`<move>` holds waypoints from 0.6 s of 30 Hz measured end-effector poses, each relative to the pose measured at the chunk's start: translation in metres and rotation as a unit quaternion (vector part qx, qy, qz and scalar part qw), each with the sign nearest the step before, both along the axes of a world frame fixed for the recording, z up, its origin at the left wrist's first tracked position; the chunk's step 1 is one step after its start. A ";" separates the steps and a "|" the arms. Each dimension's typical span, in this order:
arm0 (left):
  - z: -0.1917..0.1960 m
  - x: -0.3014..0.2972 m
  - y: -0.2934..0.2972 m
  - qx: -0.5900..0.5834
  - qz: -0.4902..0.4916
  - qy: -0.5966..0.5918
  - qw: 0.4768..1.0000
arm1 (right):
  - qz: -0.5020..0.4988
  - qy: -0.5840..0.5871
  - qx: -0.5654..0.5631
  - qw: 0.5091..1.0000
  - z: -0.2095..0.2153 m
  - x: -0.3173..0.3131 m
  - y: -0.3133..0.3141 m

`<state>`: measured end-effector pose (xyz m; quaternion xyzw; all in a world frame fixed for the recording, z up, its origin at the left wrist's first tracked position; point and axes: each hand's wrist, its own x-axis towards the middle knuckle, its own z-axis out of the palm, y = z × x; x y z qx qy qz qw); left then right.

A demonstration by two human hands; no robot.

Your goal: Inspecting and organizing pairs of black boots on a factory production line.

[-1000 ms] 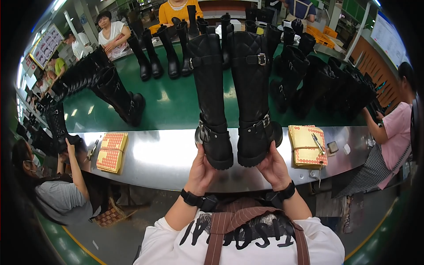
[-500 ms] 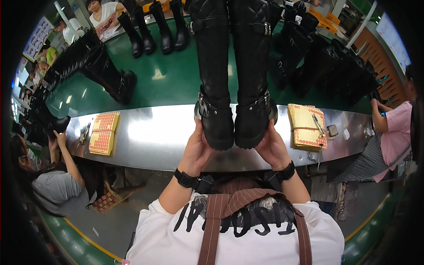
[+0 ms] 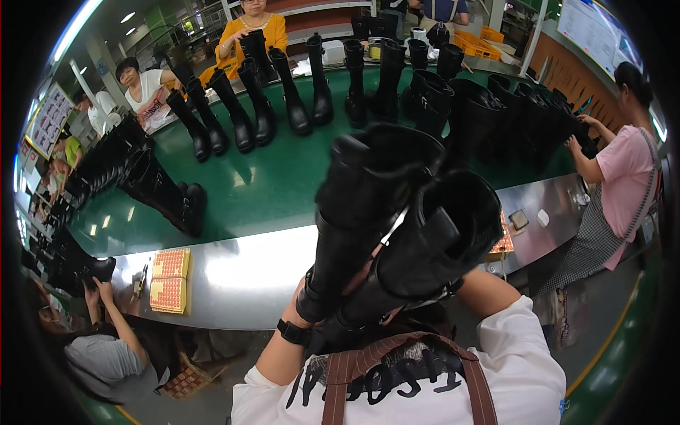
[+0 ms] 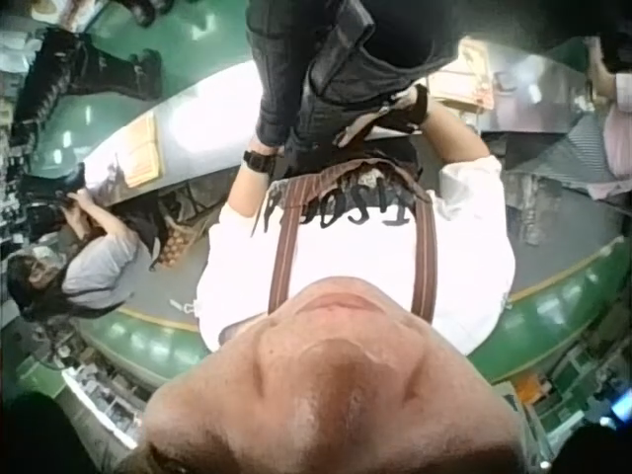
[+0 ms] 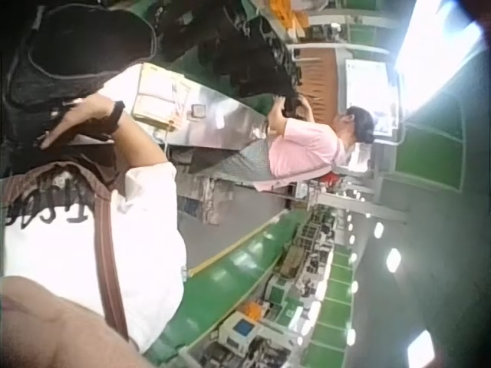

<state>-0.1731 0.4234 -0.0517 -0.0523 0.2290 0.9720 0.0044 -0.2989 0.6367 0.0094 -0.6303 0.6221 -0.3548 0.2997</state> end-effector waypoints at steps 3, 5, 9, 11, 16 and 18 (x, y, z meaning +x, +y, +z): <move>0.006 -0.002 -0.007 -0.044 -0.041 0.007 0.998 | -0.027 -0.010 -0.140 0.990 -0.005 0.007 -0.013; 0.013 -0.004 -0.020 -0.102 -0.017 -0.003 0.995 | -0.115 -0.053 -0.163 0.978 -0.005 0.011 -0.021; 0.024 -0.006 -0.043 -0.359 0.225 0.000 0.906 | -0.294 -0.114 -0.160 0.935 -0.002 0.014 -0.040; 0.026 -0.010 -0.044 -0.425 0.208 0.071 0.878 | -0.325 -0.011 -0.168 0.931 -0.007 0.014 -0.053; 0.029 -0.025 -0.031 -0.563 0.111 0.064 0.817 | -0.266 0.147 -0.116 0.946 -0.034 0.017 -0.070; 0.033 -0.030 -0.030 -0.504 0.147 0.060 0.849 | -0.241 0.120 -0.086 0.959 -0.038 0.012 -0.065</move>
